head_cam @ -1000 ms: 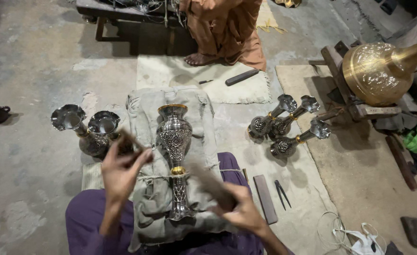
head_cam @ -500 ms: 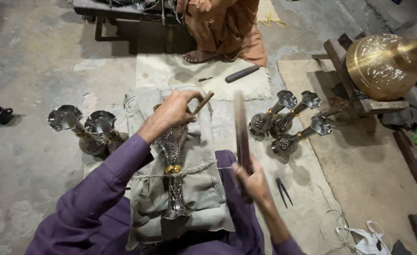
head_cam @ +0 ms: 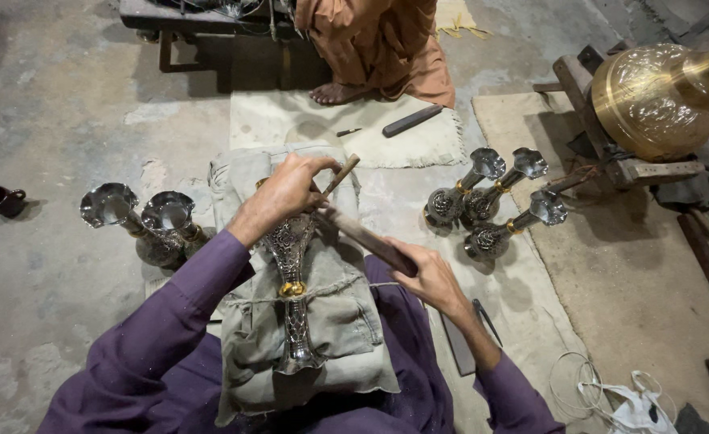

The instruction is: The person sits on the floor with an ornate silver vase resting on a cloth cushion on their lap. They hold a chisel against the vase's engraved surface with one hand and repeatedly strike it with a wooden mallet held in the other hand, repositioning the chisel around the vase's body as they work.

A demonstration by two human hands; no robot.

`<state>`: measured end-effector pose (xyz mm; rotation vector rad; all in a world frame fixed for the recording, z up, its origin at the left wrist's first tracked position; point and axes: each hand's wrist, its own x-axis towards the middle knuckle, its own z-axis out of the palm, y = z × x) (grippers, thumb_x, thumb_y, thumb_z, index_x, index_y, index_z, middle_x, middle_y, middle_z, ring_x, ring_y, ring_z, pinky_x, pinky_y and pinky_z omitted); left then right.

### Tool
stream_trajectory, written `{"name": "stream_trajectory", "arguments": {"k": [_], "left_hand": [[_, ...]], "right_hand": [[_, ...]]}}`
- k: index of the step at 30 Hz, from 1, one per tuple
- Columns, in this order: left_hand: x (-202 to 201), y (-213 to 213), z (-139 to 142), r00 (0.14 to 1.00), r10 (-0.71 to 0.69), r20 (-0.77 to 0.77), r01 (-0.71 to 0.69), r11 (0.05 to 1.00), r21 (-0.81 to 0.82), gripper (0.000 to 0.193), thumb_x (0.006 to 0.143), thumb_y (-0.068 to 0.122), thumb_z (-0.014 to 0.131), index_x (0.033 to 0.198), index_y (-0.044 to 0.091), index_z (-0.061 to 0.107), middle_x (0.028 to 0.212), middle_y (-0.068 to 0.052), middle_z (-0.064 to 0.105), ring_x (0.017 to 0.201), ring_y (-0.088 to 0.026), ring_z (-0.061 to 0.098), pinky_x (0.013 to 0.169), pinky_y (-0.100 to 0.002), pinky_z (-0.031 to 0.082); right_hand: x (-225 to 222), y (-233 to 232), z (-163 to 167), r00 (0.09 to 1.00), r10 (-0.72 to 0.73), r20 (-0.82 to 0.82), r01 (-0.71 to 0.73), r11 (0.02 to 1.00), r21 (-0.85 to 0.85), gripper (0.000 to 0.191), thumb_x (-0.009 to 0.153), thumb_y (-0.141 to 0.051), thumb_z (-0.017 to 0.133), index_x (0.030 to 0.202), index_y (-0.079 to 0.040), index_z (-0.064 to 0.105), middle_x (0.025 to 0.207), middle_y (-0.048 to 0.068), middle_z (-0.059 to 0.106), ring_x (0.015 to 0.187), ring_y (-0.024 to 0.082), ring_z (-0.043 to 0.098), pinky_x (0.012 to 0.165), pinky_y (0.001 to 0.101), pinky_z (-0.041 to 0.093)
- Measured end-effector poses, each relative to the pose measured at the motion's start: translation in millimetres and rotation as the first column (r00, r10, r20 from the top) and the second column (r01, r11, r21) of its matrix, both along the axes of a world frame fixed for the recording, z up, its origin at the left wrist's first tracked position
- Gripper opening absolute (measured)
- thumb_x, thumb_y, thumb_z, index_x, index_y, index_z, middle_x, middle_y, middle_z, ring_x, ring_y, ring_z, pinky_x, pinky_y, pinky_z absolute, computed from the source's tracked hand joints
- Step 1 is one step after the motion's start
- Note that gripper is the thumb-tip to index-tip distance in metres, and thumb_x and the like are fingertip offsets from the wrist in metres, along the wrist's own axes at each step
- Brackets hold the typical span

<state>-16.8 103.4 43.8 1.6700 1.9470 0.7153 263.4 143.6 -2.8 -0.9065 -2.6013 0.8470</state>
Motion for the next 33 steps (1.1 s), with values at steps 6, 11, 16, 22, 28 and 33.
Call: {"name": "stream_trajectory", "arguments": {"k": [6, 11, 16, 22, 28, 33], "left_hand": [[1.2, -3.9, 2.9, 0.998, -0.030, -0.050, 0.034, 0.996, 0.077, 0.058, 0.073, 0.007, 0.087, 0.128, 0.011, 0.068, 0.107, -0.017, 0.075, 0.089, -0.025, 0.076, 0.080, -0.041, 0.063], [0.9, -4.5, 2.9, 0.998, -0.016, -0.059, 0.019, 0.999, 0.047, 0.058, 0.075, 0.005, 0.086, 0.130, 0.012, 0.067, 0.102, -0.018, 0.076, 0.089, -0.025, 0.076, 0.080, -0.041, 0.062], [0.7, -6.5, -0.7, 0.999, -0.037, -0.033, 0.040, 0.994, 0.098, 0.056, 0.075, 0.000, 0.083, 0.127, 0.011, 0.068, 0.104, -0.016, 0.077, 0.086, -0.025, 0.078, 0.079, -0.041, 0.063], [0.0, -8.0, -4.0, 0.998, -0.030, -0.046, 0.036, 0.992, 0.121, 0.054, 0.073, 0.002, 0.086, 0.124, 0.009, 0.068, 0.096, -0.017, 0.077, 0.086, -0.026, 0.077, 0.078, -0.041, 0.063], [0.1, -10.5, -5.9, 0.999, -0.022, -0.041, 0.028, 0.987, 0.156, 0.054, 0.072, 0.001, 0.086, 0.122, 0.007, 0.068, 0.097, -0.019, 0.077, 0.087, -0.029, 0.077, 0.079, -0.043, 0.062], [0.1, -12.0, -4.6, 0.999, -0.026, -0.045, 0.033, 0.984, 0.172, 0.056, 0.070, 0.001, 0.087, 0.122, 0.007, 0.068, 0.098, -0.019, 0.076, 0.088, -0.029, 0.076, 0.079, -0.043, 0.061]], "right_hand": [[3.3, 29.4, 9.4, 0.988, -0.099, -0.116, 0.108, 0.992, 0.072, 0.066, 0.085, -0.015, 0.077, 0.146, -0.022, 0.055, 0.123, 0.007, 0.073, 0.095, 0.019, 0.074, 0.088, 0.0387, 0.062], [7.7, 51.1, 30.5, 0.888, -0.394, -0.235, 0.298, 0.885, -0.359, 0.065, 0.083, -0.014, 0.071, 0.147, -0.016, 0.057, 0.107, 0.015, 0.074, 0.083, 0.028, 0.072, 0.071, 0.0447, 0.061], [10.7, 56.8, 40.3, 0.964, -0.100, -0.245, 0.143, 0.976, 0.164, 0.070, 0.076, -0.011, 0.073, 0.144, -0.012, 0.058, 0.122, 0.013, 0.072, 0.103, 0.026, 0.071, 0.089, 0.0403, 0.058], [5.6, 59.4, 32.3, 0.976, -0.177, -0.130, 0.196, 0.969, 0.151, 0.064, 0.081, -0.020, 0.075, 0.143, -0.022, 0.060, 0.118, 0.009, 0.074, 0.097, 0.024, 0.073, 0.083, 0.0391, 0.060], [3.4, 54.0, 31.1, 0.975, -0.189, -0.112, 0.201, 0.975, 0.097, 0.067, 0.081, -0.013, 0.070, 0.146, -0.021, 0.057, 0.111, 0.008, 0.075, 0.094, 0.024, 0.074, 0.085, 0.0374, 0.061], [4.1, 57.0, 33.5, 0.940, -0.052, -0.336, 0.117, 0.978, 0.175, 0.073, 0.078, -0.010, 0.071, 0.148, -0.009, 0.053, 0.128, 0.016, 0.070, 0.111, 0.027, 0.072, 0.099, 0.0394, 0.057]]}}
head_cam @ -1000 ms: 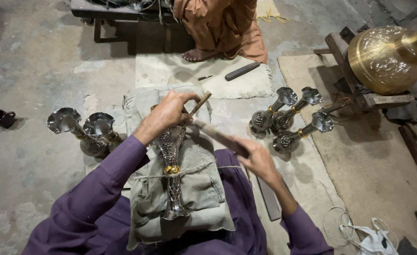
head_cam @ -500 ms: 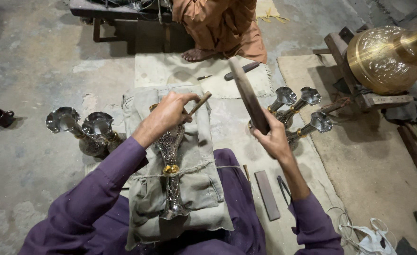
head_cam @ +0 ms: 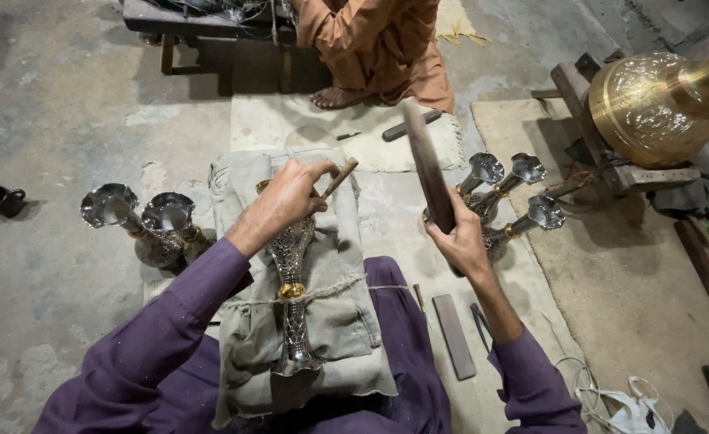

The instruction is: The person sits on the floor with an ornate silver vase resting on a cloth cushion on their lap. They hold a chisel against the vase's engraved surface with one hand and repeatedly strike it with a wooden mallet held in the other hand, repositioning the chisel around the vase's body as they work.

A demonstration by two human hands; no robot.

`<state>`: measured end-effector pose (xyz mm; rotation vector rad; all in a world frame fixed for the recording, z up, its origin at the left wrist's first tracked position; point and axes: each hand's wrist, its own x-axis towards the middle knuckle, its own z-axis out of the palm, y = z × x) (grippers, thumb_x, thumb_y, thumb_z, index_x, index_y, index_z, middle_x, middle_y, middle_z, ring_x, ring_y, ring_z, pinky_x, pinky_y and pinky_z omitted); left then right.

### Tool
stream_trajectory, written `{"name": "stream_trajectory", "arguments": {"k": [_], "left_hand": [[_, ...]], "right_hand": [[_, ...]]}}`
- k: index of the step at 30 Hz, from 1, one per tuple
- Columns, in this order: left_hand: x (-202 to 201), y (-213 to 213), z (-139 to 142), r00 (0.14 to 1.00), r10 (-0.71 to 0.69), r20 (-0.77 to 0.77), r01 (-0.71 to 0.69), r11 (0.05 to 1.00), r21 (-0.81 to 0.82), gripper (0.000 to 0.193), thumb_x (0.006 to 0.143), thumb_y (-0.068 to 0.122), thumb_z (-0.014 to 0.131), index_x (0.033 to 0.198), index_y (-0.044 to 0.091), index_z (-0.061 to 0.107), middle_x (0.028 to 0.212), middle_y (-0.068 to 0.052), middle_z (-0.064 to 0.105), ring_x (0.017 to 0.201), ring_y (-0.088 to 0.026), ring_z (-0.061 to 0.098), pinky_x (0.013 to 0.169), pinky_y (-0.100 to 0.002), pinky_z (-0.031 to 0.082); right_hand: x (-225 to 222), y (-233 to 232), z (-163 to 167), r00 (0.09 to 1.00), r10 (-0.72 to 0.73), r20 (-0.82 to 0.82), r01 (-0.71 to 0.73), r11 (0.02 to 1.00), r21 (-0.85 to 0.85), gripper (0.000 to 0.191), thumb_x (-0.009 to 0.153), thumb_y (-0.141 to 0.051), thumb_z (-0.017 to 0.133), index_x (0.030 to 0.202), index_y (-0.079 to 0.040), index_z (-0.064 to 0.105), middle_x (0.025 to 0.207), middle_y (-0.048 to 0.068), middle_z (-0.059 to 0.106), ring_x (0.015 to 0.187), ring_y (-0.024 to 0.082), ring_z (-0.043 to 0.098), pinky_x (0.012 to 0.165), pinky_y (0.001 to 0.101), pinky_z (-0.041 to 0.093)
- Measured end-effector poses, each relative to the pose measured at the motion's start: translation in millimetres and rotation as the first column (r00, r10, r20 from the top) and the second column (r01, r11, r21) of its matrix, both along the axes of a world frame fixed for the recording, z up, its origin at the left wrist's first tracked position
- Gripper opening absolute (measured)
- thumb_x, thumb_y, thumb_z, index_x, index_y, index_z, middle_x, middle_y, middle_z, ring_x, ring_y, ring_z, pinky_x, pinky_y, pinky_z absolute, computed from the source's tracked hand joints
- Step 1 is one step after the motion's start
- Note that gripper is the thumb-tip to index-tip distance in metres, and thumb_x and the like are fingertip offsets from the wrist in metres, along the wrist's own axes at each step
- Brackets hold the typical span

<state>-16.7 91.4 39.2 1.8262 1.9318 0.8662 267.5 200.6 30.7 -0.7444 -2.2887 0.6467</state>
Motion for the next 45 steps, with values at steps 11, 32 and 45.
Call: {"name": "stream_trajectory", "arguments": {"k": [11, 32, 45], "left_hand": [[-1.8, 1.8, -0.3, 1.000, -0.003, 0.000, 0.003, 0.999, -0.040, 0.057, 0.074, 0.001, 0.085, 0.127, 0.011, 0.068, 0.094, -0.019, 0.077, 0.086, -0.028, 0.077, 0.077, -0.043, 0.061], [-2.4, -4.1, -2.0, 1.000, -0.010, 0.025, 0.009, 1.000, 0.023, 0.056, 0.074, 0.001, 0.083, 0.127, 0.008, 0.067, 0.093, -0.020, 0.077, 0.088, -0.029, 0.078, 0.080, -0.042, 0.062], [-4.0, -7.8, -3.2, 0.999, 0.001, 0.036, -0.001, 1.000, 0.010, 0.054, 0.076, 0.001, 0.083, 0.127, 0.010, 0.067, 0.090, -0.019, 0.077, 0.087, -0.028, 0.078, 0.079, -0.041, 0.061]], "right_hand": [[8.4, 3.2, 1.6, 0.994, -0.109, 0.016, 0.110, 0.990, -0.087, 0.070, 0.080, -0.012, 0.078, 0.147, -0.014, 0.056, 0.118, 0.016, 0.071, 0.103, 0.027, 0.073, 0.092, 0.0407, 0.060], [-0.8, -1.2, 7.2, 0.905, -0.140, 0.401, 0.203, 0.972, -0.119, 0.074, 0.079, -0.012, 0.065, 0.151, -0.023, 0.053, 0.123, 0.010, 0.075, 0.096, 0.028, 0.075, 0.084, 0.0415, 0.065], [1.3, -5.7, -0.9, 0.998, -0.061, 0.003, 0.061, 0.978, -0.201, 0.072, 0.082, -0.009, 0.072, 0.151, -0.012, 0.052, 0.110, 0.011, 0.072, 0.090, 0.026, 0.071, 0.077, 0.0402, 0.061]]}}
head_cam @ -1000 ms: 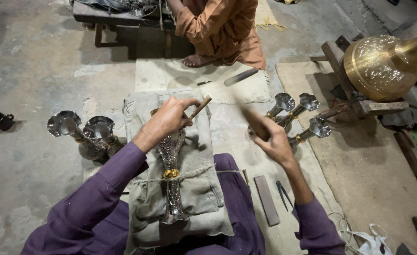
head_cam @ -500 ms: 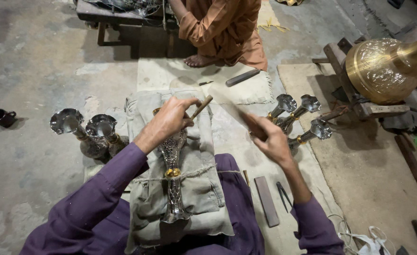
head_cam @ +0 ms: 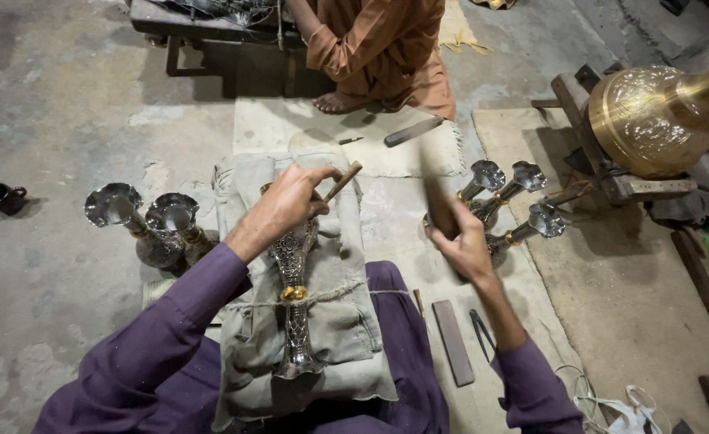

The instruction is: The person sits on the floor with an ornate silver vase resting on a cloth cushion on their lap. They hold a chisel against the vase's engraved surface with one hand and repeatedly strike it with a wooden mallet held in the other hand, repositioning the chisel around the vase's body as they work.

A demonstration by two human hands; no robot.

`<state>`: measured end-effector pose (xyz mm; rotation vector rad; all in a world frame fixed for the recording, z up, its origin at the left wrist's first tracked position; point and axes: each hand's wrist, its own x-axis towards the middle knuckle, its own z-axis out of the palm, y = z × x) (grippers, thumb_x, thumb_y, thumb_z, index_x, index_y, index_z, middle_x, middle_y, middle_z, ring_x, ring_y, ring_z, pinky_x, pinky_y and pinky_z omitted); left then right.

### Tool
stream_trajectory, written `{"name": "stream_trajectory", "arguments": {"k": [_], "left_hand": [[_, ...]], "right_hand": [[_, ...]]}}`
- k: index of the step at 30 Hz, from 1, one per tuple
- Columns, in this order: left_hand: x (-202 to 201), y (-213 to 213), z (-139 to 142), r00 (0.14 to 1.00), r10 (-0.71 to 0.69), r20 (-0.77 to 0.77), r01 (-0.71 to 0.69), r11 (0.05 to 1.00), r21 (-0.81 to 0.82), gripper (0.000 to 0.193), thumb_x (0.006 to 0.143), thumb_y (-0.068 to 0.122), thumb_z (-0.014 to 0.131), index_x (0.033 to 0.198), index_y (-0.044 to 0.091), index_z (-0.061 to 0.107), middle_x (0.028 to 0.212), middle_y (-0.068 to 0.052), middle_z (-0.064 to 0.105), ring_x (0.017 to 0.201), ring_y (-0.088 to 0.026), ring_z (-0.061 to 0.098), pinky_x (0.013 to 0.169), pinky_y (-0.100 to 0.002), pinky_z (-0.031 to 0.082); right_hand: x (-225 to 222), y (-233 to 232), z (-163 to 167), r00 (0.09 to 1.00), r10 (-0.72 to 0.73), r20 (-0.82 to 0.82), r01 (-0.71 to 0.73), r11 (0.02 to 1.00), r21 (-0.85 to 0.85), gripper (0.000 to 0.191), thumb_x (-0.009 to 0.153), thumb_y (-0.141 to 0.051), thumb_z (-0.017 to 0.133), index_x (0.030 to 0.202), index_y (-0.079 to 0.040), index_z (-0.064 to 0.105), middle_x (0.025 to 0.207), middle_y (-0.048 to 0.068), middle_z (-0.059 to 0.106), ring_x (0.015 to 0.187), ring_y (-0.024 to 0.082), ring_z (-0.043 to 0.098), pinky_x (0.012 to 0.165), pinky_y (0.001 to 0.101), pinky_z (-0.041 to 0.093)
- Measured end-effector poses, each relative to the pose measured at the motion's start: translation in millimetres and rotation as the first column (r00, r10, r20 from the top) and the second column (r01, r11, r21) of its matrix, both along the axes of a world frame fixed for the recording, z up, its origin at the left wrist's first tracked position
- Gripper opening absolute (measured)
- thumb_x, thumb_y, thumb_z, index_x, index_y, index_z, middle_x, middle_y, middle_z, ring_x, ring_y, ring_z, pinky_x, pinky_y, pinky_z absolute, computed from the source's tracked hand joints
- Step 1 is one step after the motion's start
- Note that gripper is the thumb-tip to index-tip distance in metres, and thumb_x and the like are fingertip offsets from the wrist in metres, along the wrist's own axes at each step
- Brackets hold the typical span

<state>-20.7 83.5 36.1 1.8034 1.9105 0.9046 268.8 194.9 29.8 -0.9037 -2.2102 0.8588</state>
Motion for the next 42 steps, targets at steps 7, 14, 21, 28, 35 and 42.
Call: {"name": "stream_trajectory", "arguments": {"k": [7, 14, 21, 28, 35, 42], "left_hand": [[-1.6, 3.5, 3.1, 0.999, -0.020, 0.028, 0.020, 1.000, -0.015, 0.054, 0.077, -0.001, 0.080, 0.129, 0.011, 0.067, 0.093, -0.017, 0.078, 0.085, -0.026, 0.079, 0.077, -0.040, 0.062], [0.3, -1.1, 7.0, 0.999, 0.027, 0.031, -0.024, 0.997, -0.072, 0.055, 0.077, 0.001, 0.081, 0.129, 0.013, 0.066, 0.092, -0.017, 0.078, 0.086, -0.025, 0.079, 0.080, -0.040, 0.062], [-2.7, -1.1, 7.9, 1.000, 0.004, 0.020, -0.003, 0.999, -0.053, 0.055, 0.079, 0.002, 0.080, 0.131, 0.015, 0.066, 0.095, -0.018, 0.078, 0.089, -0.026, 0.078, 0.082, -0.040, 0.061], [-2.7, -4.9, 9.0, 0.995, 0.025, 0.094, -0.016, 0.995, -0.097, 0.056, 0.081, 0.001, 0.078, 0.133, 0.016, 0.065, 0.096, -0.018, 0.079, 0.088, -0.023, 0.079, 0.081, -0.038, 0.063], [-4.8, -3.1, 5.4, 0.998, 0.011, 0.064, -0.006, 0.997, -0.080, 0.055, 0.082, 0.004, 0.079, 0.134, 0.016, 0.064, 0.095, -0.016, 0.078, 0.087, -0.023, 0.078, 0.081, -0.038, 0.063], [-10.5, 0.5, 1.9, 0.996, 0.000, 0.086, 0.011, 0.992, -0.129, 0.056, 0.082, 0.005, 0.079, 0.134, 0.018, 0.065, 0.093, -0.013, 0.080, 0.084, -0.021, 0.079, 0.079, -0.038, 0.064]], "right_hand": [[0.0, 6.4, 1.1, 0.996, 0.080, -0.044, -0.072, 0.984, 0.164, 0.074, 0.080, -0.012, 0.075, 0.149, -0.008, 0.051, 0.122, 0.015, 0.070, 0.102, 0.025, 0.072, 0.088, 0.0361, 0.061], [-2.7, 0.5, 3.1, 0.998, -0.019, -0.067, 0.017, 1.000, -0.021, 0.072, 0.082, -0.015, 0.072, 0.151, -0.016, 0.050, 0.111, 0.010, 0.072, 0.091, 0.022, 0.072, 0.082, 0.0302, 0.061], [-2.5, 4.5, 1.8, 0.997, -0.002, 0.075, -0.010, 0.989, 0.151, 0.073, 0.081, -0.012, 0.072, 0.151, -0.021, 0.054, 0.111, 0.007, 0.071, 0.092, 0.024, 0.072, 0.082, 0.0384, 0.061], [-5.2, 2.3, 4.1, 0.999, 0.029, 0.043, -0.037, 0.982, 0.183, 0.074, 0.083, -0.014, 0.072, 0.153, -0.019, 0.048, 0.123, 0.009, 0.069, 0.098, 0.025, 0.072, 0.086, 0.0399, 0.062], [-3.6, 1.5, 8.2, 0.975, -0.076, 0.207, 0.042, 0.985, 0.165, 0.068, 0.085, -0.009, 0.067, 0.151, -0.022, 0.053, 0.108, 0.008, 0.071, 0.080, 0.022, 0.069, 0.067, 0.0376, 0.063], [-5.7, 9.6, 9.8, 0.979, 0.000, 0.203, -0.052, 0.968, 0.247, 0.068, 0.084, -0.013, 0.070, 0.149, -0.023, 0.053, 0.114, 0.006, 0.072, 0.085, 0.021, 0.072, 0.073, 0.0387, 0.064]]}}
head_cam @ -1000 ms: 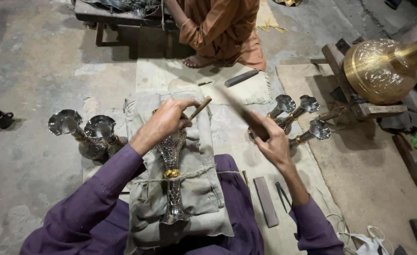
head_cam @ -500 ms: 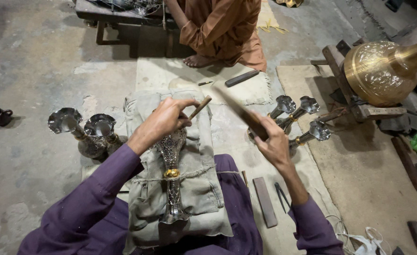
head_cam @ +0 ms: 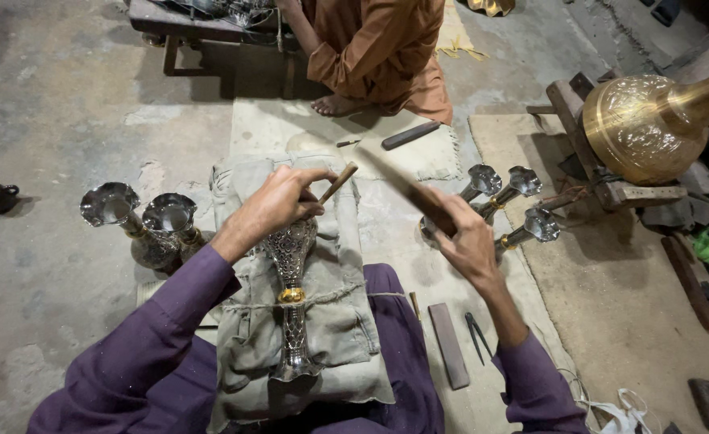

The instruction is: The person sits on the floor with an ornate silver vase resting on a cloth cushion on their lap. They hold a chisel against the vase's engraved surface with one hand and repeatedly strike it with a wooden mallet held in the other hand, repositioning the chisel around the vase's body as they work.

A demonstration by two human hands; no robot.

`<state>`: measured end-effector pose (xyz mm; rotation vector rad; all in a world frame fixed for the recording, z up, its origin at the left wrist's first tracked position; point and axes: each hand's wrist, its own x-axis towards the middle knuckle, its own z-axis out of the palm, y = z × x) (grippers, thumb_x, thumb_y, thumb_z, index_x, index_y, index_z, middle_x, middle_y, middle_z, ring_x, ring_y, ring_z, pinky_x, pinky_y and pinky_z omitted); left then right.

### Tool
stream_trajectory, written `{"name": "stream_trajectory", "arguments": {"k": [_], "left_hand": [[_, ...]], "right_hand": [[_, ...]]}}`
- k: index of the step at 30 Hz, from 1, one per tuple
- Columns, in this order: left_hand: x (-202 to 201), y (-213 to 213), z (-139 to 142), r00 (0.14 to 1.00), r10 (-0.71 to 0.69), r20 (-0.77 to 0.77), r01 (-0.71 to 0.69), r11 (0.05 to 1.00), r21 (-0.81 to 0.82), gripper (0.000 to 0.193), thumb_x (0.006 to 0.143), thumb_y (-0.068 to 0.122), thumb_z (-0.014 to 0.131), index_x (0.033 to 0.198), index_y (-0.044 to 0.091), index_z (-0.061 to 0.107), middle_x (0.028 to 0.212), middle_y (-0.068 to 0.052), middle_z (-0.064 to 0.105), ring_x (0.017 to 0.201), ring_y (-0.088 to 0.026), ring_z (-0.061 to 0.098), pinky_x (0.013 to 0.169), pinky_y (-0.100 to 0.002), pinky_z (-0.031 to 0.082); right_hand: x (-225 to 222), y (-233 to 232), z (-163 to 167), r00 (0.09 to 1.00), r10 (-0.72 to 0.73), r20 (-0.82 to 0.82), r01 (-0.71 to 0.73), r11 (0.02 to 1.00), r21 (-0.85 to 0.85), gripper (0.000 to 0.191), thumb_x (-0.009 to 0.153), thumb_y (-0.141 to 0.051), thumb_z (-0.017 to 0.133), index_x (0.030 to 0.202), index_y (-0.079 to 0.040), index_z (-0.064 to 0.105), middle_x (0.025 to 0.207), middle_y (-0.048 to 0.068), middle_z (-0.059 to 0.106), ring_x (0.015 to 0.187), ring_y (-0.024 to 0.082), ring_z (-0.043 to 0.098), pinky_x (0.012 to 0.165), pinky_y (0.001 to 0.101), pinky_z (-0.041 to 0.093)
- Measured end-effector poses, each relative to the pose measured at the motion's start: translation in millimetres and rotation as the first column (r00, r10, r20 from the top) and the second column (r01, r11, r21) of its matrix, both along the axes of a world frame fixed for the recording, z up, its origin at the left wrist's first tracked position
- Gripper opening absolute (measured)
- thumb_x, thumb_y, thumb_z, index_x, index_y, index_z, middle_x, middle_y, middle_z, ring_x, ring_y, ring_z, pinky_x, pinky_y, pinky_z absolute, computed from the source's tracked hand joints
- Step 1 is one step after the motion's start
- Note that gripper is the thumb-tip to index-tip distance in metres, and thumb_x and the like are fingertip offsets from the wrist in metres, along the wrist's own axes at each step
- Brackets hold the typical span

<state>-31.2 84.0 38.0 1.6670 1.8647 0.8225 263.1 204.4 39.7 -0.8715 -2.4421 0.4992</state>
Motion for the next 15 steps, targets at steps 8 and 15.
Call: {"name": "stream_trajectory", "arguments": {"k": [8, 15], "left_hand": [[-2.4, -4.9, 0.0, 1.000, 0.003, -0.016, -0.002, 0.997, 0.080, 0.057, 0.080, 0.009, 0.084, 0.133, 0.018, 0.064, 0.090, -0.015, 0.079, 0.084, -0.021, 0.077, 0.078, -0.038, 0.062], [-6.6, -4.0, -2.8, 1.000, -0.019, 0.012, 0.018, 0.998, 0.062, 0.057, 0.080, 0.009, 0.083, 0.133, 0.019, 0.064, 0.091, -0.014, 0.080, 0.085, -0.021, 0.079, 0.078, -0.038, 0.063]], "right_hand": [[-2.2, -2.5, 0.0, 0.998, 0.010, -0.058, -0.009, 1.000, 0.016, 0.069, 0.083, -0.009, 0.073, 0.148, -0.023, 0.054, 0.116, 0.009, 0.072, 0.093, 0.024, 0.074, 0.085, 0.0383, 0.064], [-1.4, 2.2, 3.2, 1.000, 0.024, 0.004, -0.024, 0.999, 0.021, 0.071, 0.081, -0.008, 0.071, 0.148, -0.020, 0.054, 0.126, 0.011, 0.071, 0.104, 0.026, 0.072, 0.091, 0.0386, 0.060]]}}
